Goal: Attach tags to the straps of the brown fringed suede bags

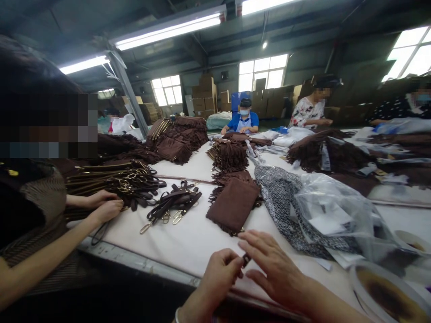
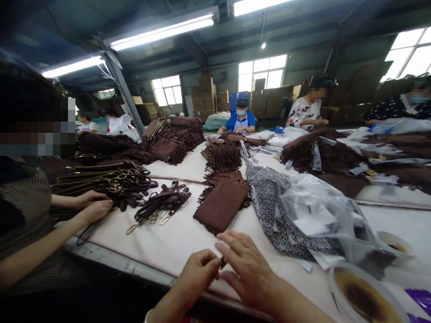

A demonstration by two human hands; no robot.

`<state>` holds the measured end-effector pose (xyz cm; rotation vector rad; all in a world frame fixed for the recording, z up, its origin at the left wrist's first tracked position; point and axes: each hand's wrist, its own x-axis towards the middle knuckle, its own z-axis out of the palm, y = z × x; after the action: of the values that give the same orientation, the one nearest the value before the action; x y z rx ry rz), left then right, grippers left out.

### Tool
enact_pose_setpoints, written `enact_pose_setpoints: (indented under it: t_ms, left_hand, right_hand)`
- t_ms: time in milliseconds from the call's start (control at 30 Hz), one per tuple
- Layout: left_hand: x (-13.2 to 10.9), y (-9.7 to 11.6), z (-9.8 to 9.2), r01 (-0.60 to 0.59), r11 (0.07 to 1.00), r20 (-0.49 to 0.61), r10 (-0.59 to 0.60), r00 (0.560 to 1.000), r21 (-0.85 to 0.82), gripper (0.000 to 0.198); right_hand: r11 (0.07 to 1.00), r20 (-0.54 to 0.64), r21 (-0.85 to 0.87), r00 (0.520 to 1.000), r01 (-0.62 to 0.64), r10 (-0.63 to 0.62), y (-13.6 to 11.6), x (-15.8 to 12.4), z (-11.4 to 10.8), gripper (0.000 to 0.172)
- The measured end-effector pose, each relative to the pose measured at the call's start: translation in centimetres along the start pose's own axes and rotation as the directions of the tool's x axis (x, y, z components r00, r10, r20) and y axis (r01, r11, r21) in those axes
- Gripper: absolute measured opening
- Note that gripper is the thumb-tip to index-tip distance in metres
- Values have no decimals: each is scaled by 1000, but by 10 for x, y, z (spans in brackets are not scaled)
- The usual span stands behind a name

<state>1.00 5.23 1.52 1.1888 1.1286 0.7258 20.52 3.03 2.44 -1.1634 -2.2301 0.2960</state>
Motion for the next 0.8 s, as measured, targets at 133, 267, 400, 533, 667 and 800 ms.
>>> enact_pose_setpoints:
  t_ms: [133,267,400,533,667,800]
  left_hand:
    - [-6,10,9,-61,997,98,56,994,45,20]
    - [6,8,3,58,998,-61,-58,996,-4,19]
    - [12,-1,2,130,972,-33,-139,990,-197,26]
    - [11,-4,3,83,975,3,-85,996,-204,28]
    - [9,-4,0,-160,982,18,159,987,97,18]
    - [16,-10,1,-77,984,-43,85,995,160,19]
  right_hand:
    - [965,162,247,986,-81,42,-16,0,7,55]
    - [923,102,284,966,-259,239,-6,-2,25,23]
    - [931,65,262,967,-253,244,5,-4,27,20]
    - [938,30,225,964,-264,264,9,-4,27,22]
    - [942,71,190,961,-276,268,11,-4,32,30]
    - [963,25,165,977,-214,213,15,-7,43,31]
